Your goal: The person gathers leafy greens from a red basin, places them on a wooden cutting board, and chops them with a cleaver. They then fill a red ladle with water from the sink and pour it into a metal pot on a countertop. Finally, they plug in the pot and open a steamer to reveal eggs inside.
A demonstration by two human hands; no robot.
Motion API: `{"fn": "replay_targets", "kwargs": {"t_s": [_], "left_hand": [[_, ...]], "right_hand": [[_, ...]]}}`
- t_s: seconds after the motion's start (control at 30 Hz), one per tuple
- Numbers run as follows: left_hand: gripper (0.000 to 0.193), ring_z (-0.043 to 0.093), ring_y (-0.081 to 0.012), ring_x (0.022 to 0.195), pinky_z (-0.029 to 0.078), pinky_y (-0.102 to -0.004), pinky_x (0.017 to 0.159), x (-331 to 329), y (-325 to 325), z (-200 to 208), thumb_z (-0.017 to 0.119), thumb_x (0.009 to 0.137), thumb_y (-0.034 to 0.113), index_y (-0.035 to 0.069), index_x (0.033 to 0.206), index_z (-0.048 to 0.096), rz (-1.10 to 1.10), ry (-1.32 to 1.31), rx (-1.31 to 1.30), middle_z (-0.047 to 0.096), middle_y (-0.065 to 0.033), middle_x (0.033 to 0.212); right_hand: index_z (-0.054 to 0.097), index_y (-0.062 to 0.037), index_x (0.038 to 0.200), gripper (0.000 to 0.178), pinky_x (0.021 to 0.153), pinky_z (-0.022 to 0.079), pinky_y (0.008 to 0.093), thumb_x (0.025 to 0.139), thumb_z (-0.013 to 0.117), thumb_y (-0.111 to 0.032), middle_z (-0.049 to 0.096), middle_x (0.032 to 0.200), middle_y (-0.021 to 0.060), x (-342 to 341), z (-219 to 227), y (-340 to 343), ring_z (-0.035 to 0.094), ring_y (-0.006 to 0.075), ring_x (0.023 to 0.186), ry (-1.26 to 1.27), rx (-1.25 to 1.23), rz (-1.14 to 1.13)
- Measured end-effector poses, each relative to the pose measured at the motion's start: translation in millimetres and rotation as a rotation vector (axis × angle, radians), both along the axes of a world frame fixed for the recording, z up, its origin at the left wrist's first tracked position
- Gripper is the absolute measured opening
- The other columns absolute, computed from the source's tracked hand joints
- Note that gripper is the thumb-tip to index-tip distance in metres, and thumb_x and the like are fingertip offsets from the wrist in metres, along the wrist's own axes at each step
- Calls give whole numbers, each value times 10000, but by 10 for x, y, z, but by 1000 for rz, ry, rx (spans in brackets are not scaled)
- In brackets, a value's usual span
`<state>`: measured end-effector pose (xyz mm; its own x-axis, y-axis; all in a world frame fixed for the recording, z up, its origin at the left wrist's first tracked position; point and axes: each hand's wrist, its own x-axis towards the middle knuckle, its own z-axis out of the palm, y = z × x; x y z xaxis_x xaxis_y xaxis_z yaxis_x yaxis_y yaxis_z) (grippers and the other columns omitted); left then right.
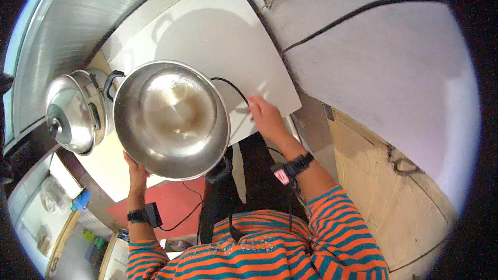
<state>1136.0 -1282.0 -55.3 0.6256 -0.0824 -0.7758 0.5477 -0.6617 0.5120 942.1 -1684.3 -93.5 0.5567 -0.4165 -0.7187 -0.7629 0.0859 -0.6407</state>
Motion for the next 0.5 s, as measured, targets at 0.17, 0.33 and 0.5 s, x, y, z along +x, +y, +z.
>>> {"fn": "replay_targets", "kwargs": {"t_s": [0.17,0.33,0.5], "left_hand": [[630,586,-424,1153,640,-489,808,-277,-216,160,357,959,-21,188,1483,78,260,183,-304,390,-244,1395],[577,518,-479,1231,609,-551,887,-574,-307,138,299,1012,-31,188,1478,40,362,322,-471,266,-264,1484],[605,479,-468,1281,567,-585,939,-750,-303,9,318,1004,-29,194,1489,33,425,347,-622,244,-233,1524]], "right_hand": [[521,-42,1367,419,918,507,403,1013,504,-267,685,1133,184,-385,411,579,663,287,1062,-42,134,92],[497,-46,1395,545,969,481,384,876,645,-125,644,1242,214,-437,333,752,640,297,1117,-261,-260,88],[473,-33,1422,564,979,474,364,876,611,-44,619,1281,185,-426,251,561,611,246,1132,-207,-105,-52]]}}
